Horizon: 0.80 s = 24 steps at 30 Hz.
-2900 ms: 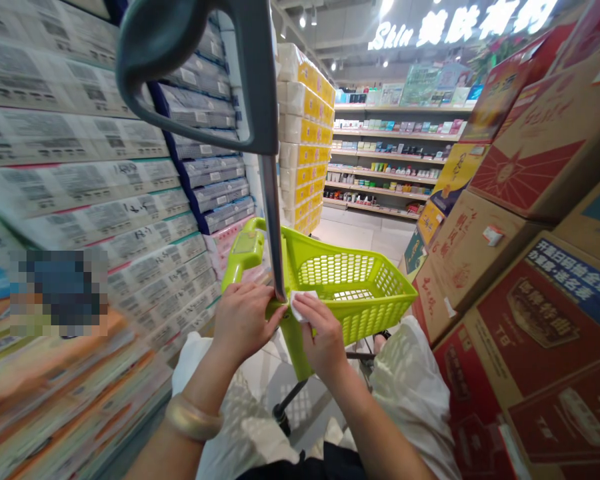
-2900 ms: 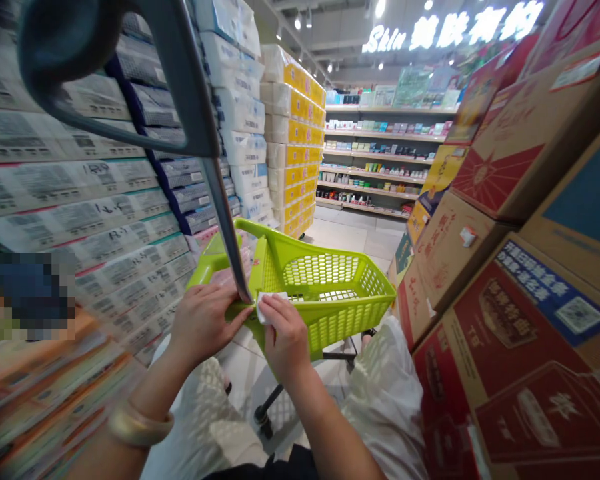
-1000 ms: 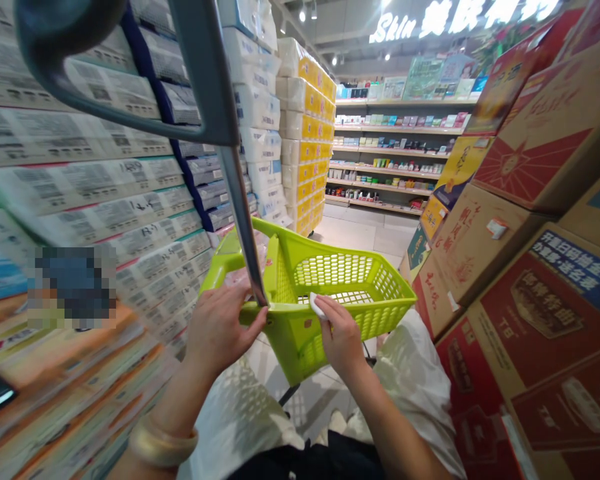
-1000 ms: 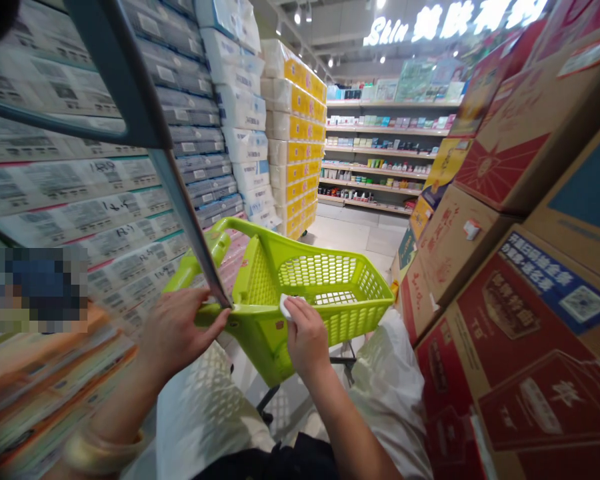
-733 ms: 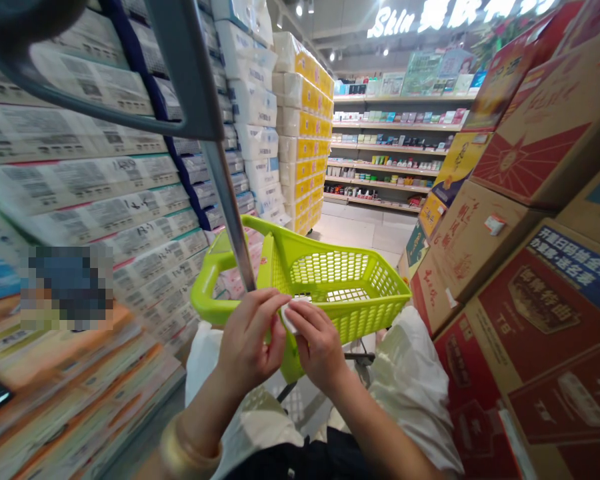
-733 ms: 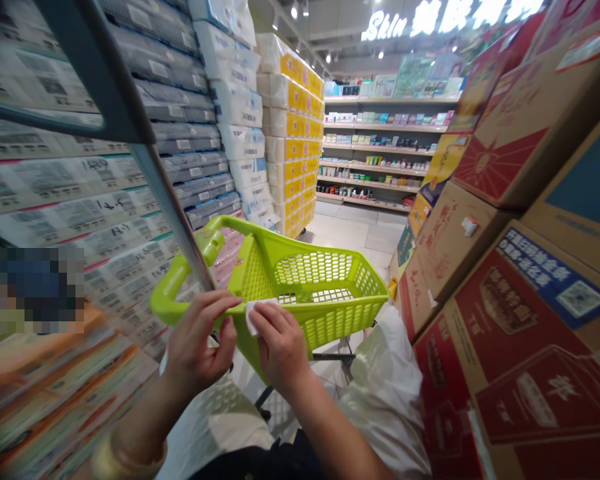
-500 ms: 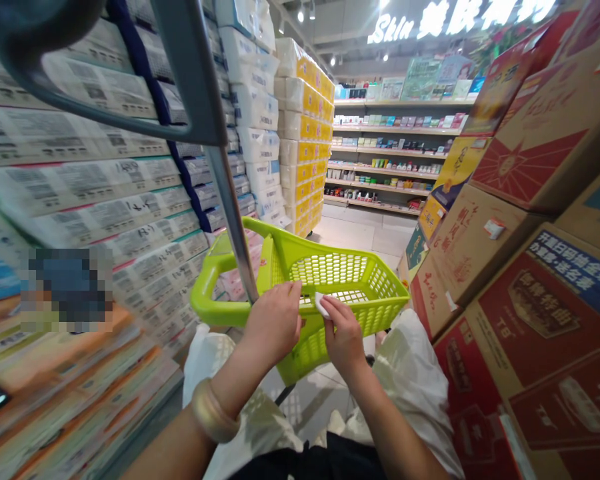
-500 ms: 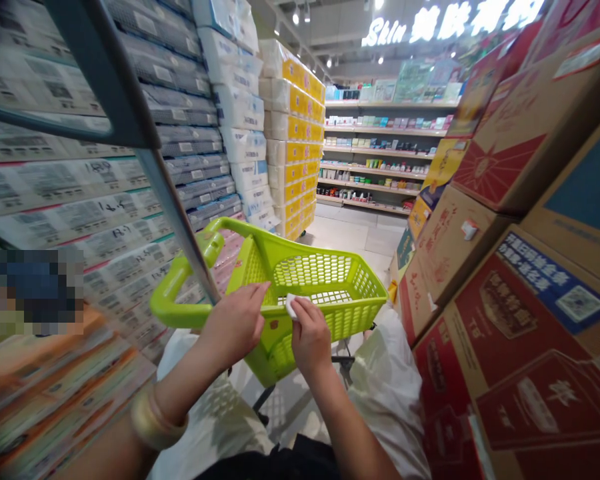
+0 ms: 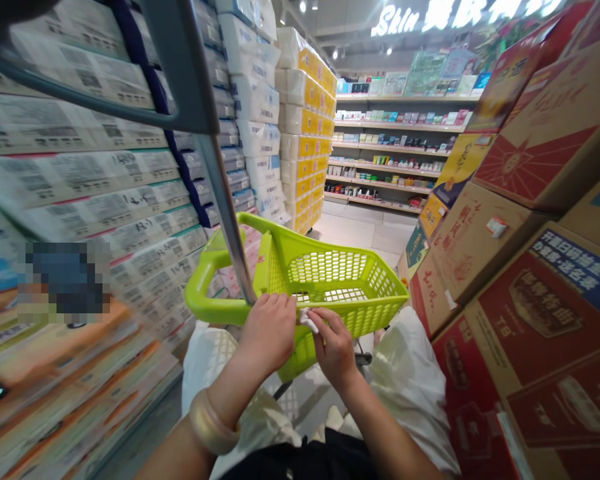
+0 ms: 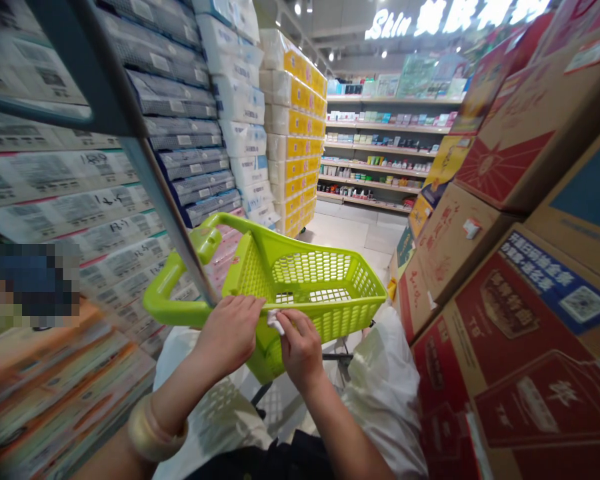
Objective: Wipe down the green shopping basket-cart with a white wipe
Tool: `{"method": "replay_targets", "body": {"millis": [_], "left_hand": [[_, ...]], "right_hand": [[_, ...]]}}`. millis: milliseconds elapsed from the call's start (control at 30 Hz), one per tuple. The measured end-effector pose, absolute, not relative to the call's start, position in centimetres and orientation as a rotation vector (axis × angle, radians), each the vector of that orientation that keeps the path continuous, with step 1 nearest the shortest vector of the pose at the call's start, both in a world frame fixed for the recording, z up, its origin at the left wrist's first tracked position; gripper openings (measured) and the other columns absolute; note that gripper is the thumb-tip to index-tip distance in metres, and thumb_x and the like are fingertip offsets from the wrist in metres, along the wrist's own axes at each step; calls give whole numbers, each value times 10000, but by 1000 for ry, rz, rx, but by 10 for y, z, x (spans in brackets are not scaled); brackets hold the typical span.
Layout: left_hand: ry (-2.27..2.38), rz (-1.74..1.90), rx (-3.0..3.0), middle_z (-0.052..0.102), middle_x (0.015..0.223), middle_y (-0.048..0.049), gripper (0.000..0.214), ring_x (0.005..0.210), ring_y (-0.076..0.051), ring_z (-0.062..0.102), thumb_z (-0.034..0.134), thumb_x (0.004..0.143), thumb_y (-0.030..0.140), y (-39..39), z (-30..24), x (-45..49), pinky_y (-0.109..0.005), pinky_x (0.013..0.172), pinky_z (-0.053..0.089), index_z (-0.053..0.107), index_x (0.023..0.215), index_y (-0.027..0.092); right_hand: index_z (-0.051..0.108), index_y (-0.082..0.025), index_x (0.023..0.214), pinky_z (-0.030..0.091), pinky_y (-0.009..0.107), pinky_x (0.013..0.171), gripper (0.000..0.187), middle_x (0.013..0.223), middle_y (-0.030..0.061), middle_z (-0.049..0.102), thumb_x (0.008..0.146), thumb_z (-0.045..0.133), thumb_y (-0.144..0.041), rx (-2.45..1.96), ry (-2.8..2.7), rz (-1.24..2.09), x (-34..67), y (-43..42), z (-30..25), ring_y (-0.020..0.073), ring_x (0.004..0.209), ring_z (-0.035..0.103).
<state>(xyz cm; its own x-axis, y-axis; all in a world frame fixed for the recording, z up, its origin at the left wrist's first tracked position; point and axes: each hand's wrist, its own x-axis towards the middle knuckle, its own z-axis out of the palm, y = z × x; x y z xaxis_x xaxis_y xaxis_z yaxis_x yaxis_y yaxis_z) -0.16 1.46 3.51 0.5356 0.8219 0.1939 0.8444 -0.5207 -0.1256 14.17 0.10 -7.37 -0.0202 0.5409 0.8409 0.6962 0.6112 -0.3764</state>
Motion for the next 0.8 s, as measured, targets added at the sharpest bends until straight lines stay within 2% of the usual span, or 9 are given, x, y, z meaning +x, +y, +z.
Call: {"method": "replay_targets", "body": {"millis": [200,333,400,533,667,800], "left_hand": [[-1439,-176,-2554,684,1012,-137,342,984,-292,611,484,796,93,15,33,-3,-431,896,418,640,1100,99],[-1441,-166,-2551,694,1019,-137,378,987,-294,624,474,795,98,15,33,-5,-437,908,434,640,1134,96],[-1494,-157,-2534,705,986,-140,331,969,-303,640,482,804,139,14,38,-2,-444,897,451,669,1074,99],[-1664,-3,-2486,732,887,-172,303,888,-335,685,451,854,227,13,56,9,-449,799,499,725,886,101],[-1780,140,-2474,739,876,-207,379,887,-333,704,397,902,257,21,68,17,-419,741,523,746,889,109],[-1699,145,-2553,742,930,-187,411,908,-338,702,382,929,333,28,61,17,-433,745,533,738,926,130]], "right_hand": [[634,-203,1207,528,376,986,401,1139,98,679,914,391,-78,-926,-1767,-23,129,-1,-62,196,1116,620],[667,-209,1130,564,361,910,397,1062,91,697,893,386,-58,-1027,-1698,-7,147,-3,-65,193,1022,657],[670,-210,1124,571,361,883,379,1031,94,698,888,413,-60,-1093,-1603,-46,158,-6,-63,199,990,665],[629,-218,1219,529,404,983,425,1168,107,671,888,419,-54,-1075,-1541,-130,158,-7,-53,216,1120,630],[591,-215,1282,492,428,1049,474,1233,94,657,879,392,-62,-1029,-1709,-108,139,2,-52,215,1219,580],[587,-211,1287,478,449,1062,512,1219,95,658,836,407,-49,-1058,-1719,-79,147,10,-67,220,1212,575]]}}
